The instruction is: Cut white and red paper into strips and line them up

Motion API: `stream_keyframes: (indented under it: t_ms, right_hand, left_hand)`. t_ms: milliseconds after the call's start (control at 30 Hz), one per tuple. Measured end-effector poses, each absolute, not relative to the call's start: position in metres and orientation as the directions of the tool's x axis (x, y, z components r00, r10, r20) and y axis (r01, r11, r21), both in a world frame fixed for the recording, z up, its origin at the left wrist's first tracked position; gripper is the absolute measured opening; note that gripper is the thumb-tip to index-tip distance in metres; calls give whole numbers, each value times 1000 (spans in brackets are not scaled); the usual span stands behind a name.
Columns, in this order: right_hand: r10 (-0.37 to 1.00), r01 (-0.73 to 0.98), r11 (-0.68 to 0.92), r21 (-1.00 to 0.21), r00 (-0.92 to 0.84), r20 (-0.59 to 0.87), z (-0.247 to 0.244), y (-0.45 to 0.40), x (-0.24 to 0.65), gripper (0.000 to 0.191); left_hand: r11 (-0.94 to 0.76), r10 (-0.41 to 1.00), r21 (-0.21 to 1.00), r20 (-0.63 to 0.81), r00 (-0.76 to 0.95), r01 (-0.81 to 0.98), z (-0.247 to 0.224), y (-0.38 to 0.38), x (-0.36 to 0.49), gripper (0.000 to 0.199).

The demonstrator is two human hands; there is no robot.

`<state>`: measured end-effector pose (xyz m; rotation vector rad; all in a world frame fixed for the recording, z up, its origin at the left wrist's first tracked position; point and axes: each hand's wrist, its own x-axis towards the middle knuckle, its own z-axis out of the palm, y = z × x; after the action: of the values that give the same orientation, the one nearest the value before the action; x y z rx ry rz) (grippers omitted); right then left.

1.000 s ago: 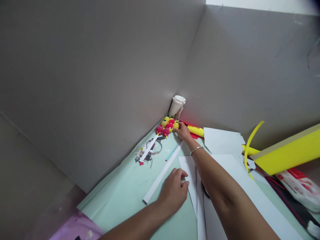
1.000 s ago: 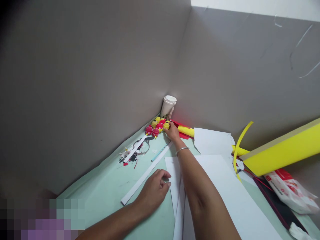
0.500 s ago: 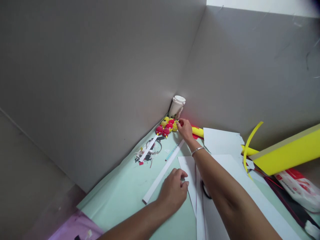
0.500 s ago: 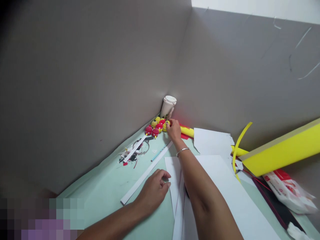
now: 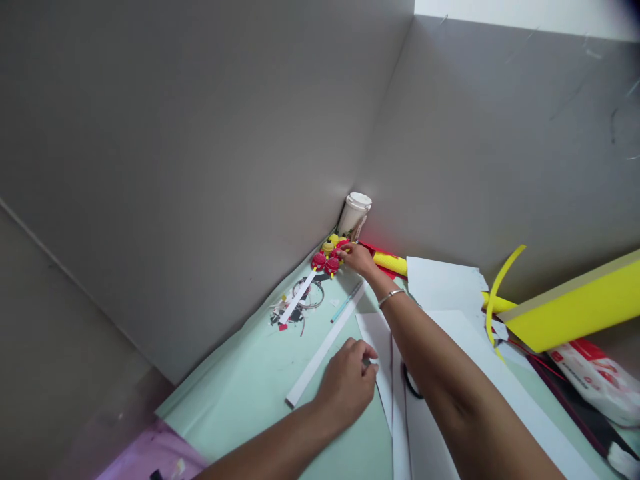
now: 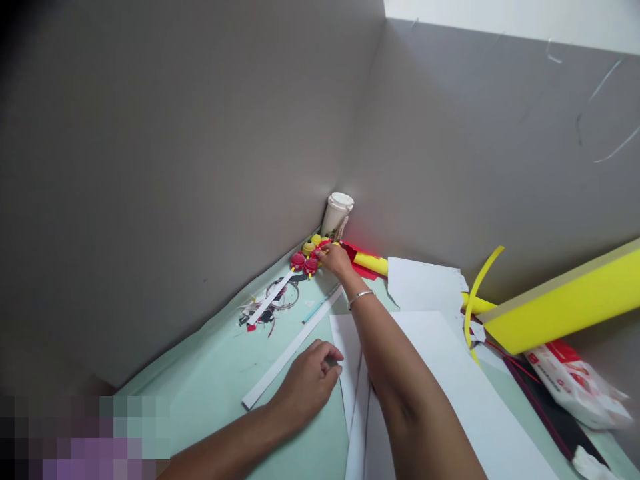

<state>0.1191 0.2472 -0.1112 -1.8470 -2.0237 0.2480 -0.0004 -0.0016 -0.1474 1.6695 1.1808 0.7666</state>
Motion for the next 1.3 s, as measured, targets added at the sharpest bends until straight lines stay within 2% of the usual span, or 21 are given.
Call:
stream_keyframes:
  t_ms: [400,867,1300]
  right_hand:
    - [981,923,142,-357,-85,172,-108,241,117,26]
    - [943,925,133,-356,-7,334,-119,244,115,24]
    - [927,895,168,-414,0,375,-116,235,121,30]
  left_hand:
    - [-119,934,924,-21,357,365,-148,-1,-1,12]
    - [-123,934,915,-24,356,384,-146,-1,0,11]
    - [-128,934,917,-16,356,377,-149,-1,0,12]
